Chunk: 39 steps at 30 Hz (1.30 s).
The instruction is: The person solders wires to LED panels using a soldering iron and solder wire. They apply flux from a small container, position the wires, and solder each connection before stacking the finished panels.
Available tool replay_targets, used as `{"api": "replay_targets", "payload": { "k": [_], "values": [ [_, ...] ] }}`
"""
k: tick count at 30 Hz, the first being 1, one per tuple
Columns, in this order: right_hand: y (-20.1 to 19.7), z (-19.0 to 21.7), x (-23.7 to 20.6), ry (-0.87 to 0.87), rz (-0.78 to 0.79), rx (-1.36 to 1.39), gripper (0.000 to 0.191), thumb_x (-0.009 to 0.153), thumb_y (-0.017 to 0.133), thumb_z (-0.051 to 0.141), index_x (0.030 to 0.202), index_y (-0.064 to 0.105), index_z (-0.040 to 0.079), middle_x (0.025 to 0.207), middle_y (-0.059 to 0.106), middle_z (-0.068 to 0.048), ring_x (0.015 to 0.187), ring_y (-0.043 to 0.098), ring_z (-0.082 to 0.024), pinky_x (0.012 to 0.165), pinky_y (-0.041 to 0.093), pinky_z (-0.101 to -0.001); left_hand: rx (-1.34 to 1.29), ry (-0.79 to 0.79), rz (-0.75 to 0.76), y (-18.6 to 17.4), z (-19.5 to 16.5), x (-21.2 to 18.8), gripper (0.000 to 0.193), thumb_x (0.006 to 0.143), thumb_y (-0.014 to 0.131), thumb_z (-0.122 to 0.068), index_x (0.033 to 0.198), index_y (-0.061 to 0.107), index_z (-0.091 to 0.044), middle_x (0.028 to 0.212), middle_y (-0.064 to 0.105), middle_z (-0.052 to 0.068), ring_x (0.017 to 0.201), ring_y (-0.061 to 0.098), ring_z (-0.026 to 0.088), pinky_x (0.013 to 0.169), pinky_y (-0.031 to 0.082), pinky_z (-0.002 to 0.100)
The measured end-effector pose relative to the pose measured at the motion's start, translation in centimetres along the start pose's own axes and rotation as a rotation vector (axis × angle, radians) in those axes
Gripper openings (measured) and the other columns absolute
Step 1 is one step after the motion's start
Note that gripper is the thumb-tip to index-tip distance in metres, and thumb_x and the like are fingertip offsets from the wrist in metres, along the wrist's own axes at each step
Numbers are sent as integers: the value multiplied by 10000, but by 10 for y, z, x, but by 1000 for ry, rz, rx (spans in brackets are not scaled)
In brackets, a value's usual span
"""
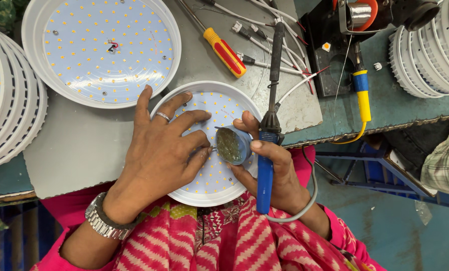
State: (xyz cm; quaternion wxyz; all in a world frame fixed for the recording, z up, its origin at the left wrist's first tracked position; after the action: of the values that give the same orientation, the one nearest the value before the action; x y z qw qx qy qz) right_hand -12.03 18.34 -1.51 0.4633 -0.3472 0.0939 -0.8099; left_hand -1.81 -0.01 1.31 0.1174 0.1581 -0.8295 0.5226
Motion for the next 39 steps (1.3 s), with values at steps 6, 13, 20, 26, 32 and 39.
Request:
{"api": "replay_targets", "payload": {
  "k": [6,13,20,26,32,39],
  "values": [
    [-1,1,1,0,12,19,761,915,799,-66,1424,313,225,1638,360,-232,1486,512,-364,1236,484,-509,-9,2,0,-1,0,0,132,782,783,-265,816,728,-150,1219,690,-6,1352,510,321,1151,177,729],
    [-2,-1,1,2,17,22,766,915,803,-61,1432,315,226,1639,365,-245,1493,510,-365,1232,491,-493,-30,-1,5,-1,0,0,134,786,783,-272,813,728,-153,1222,692,-11,1343,513,315,1157,161,725],
    [-2,-2,0,10,5,39,762,923,787,-71,1431,301,222,1654,343,-240,1516,475,-353,1241,472,-491,-21,2,0,0,1,0,118,791,776,-267,811,732,-160,1215,694,-10,1342,516,310,1164,163,721],
    [-11,-4,-4,-3,-71,32,794,914,789,-75,1431,267,226,1675,314,-220,1501,480,-332,1227,477,-480,-12,13,-3,0,1,-1,116,792,773,-272,806,738,-162,1214,694,-1,1330,525,306,1152,178,718],
    [-43,-19,-13,-12,-259,-25,893,885,802,-94,1482,230,245,1714,263,-203,1474,488,-320,1087,601,-412,-27,43,25,0,5,-2,103,813,762,-265,802,746,-163,1223,699,-9,1319,537,279,1137,203,697],
    [-82,-52,-27,46,-463,-147,886,922,806,-139,1484,227,228,1731,235,-167,1480,481,-310,1148,596,-419,-43,45,42,0,6,-1,81,818,764,-250,814,760,-170,1221,710,-23,1311,546,256,1131,200,692]
  ]
}}
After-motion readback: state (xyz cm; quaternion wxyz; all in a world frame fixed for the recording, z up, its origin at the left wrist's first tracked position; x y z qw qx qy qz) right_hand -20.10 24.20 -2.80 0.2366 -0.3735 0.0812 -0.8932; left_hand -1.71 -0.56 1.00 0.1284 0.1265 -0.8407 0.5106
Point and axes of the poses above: each hand's wrist, its own x-axis towards the middle knuckle, its own y-axis out of the palm, z = x × y, the point moved 4 cm from there along x, towards the middle knuckle
